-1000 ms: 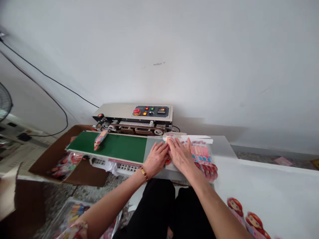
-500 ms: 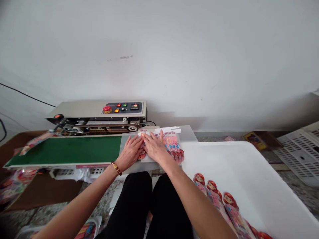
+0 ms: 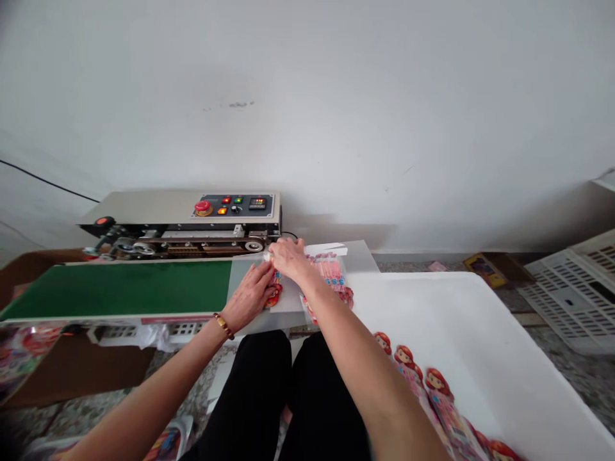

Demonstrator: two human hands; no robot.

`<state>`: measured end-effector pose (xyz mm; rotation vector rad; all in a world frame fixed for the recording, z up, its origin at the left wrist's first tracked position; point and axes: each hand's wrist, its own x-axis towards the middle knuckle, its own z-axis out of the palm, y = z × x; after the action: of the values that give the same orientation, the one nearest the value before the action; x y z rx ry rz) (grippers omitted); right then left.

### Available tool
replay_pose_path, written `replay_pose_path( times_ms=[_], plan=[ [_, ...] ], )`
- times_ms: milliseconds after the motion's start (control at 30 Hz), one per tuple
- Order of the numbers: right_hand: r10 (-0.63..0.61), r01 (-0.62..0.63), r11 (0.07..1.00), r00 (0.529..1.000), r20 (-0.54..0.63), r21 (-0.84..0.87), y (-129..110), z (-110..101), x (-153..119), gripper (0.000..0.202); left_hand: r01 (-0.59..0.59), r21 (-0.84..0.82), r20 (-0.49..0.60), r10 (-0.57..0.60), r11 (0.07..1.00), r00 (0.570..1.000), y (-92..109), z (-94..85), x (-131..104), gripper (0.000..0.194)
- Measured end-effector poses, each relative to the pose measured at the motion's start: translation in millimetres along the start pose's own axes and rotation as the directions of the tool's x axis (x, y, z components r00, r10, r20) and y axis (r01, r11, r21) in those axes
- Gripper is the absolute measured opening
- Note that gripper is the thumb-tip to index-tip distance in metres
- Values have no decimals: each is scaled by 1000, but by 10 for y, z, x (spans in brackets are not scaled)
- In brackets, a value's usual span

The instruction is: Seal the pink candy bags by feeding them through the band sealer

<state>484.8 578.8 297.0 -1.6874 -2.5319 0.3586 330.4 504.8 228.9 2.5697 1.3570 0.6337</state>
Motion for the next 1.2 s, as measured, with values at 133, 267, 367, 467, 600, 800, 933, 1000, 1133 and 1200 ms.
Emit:
replay_pose_path(
  times_ms=[133,267,367,467,600,800,933,1000,1133,1200],
  plan=[
    [6,-6,1000,1000,5,-7,8,9,13,31,5,-1,5,-5,1000,1000,0,3,1,51],
    [24,-24,1000,1000,20,1,9,30,46,34,2,-11,3,-2,1000,1000,11,3,14,52],
    [30,-30,1000,999,14,-2,-18,39,51,32,12,1,-24,-12,1000,1000,56,-10,9,50],
    [52,-50,998,998,40,-28,-7,58,105,31,-19,11,-32,19,1000,999,61,2,4,50],
    [62,-61,998,994,92,-10,49,104,141,34,-16,55,-41,18,998,999,32,18,-16,52],
    [37,-35,995,999,19,-97,56,151,50,30,0,97,-34,4,995,999,64,6,-44,52],
    [117,-116,993,991,64,-18,37,78,35,27,-30,91,-21,32,995,999,61,17,-44,55],
    [108,-109,994,993,-44,-15,50,41,-80,32,7,84,-19,-5,996,1000,55,17,-53,57],
    [3,-10,999,989,-150,-48,145,69,-446,36,73,65,-27,-72,995,997,-42,14,-39,51],
    [-61,51,997,980,-190,-53,206,124,-619,33,57,60,-22,-56,997,998,-98,-1,-19,47]
  ],
)
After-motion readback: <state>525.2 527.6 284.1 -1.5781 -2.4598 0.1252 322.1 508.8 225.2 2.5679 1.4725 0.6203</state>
